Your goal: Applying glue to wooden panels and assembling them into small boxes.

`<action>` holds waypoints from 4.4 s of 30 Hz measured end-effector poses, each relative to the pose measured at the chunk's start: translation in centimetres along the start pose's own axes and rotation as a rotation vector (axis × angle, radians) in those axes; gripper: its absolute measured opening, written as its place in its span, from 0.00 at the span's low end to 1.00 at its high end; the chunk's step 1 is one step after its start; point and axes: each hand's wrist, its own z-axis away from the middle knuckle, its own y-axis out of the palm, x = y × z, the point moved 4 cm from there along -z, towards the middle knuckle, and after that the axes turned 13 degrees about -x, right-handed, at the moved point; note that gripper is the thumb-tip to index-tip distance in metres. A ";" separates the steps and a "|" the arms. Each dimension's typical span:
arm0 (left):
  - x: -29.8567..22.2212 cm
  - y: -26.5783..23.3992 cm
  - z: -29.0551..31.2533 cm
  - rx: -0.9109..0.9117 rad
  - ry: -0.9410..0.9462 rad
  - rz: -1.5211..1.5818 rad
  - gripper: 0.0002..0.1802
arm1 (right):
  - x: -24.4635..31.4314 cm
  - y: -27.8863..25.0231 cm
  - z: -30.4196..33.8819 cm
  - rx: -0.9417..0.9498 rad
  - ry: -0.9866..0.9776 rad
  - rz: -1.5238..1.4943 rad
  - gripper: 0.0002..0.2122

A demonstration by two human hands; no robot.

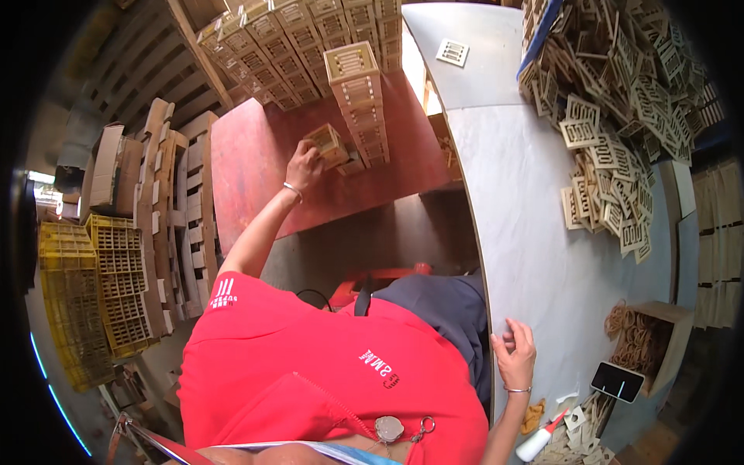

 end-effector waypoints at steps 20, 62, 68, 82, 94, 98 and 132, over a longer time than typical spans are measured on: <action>-1.2 3.8 -0.4 0.122 0.109 -0.037 0.08 | 0.1 -0.1 0.0 -0.020 0.079 0.006 0.14; -53.9 16.2 -6.2 0.254 0.818 0.800 0.13 | -19.2 -16.4 24.5 -0.944 0.622 0.538 0.16; -64.5 22.1 -9.2 0.341 0.842 0.595 0.23 | -19.8 -15.7 26.4 -0.971 0.689 0.462 0.19; -59.9 21.1 -1.3 0.306 1.153 0.336 0.24 | -21.3 -14.6 28.5 -0.900 0.753 0.222 0.29; -56.4 18.3 0.5 0.373 1.189 0.301 0.41 | -22.2 -14.0 28.8 -1.057 0.775 0.087 0.37; -57.6 16.5 -0.4 0.372 1.217 0.440 0.40 | -20.5 -13.1 29.5 -1.364 0.751 -0.352 0.33; -50.5 2.0 8.7 1.543 -0.280 1.192 0.08 | -5.6 -14.1 13.4 -1.314 0.298 -1.157 0.31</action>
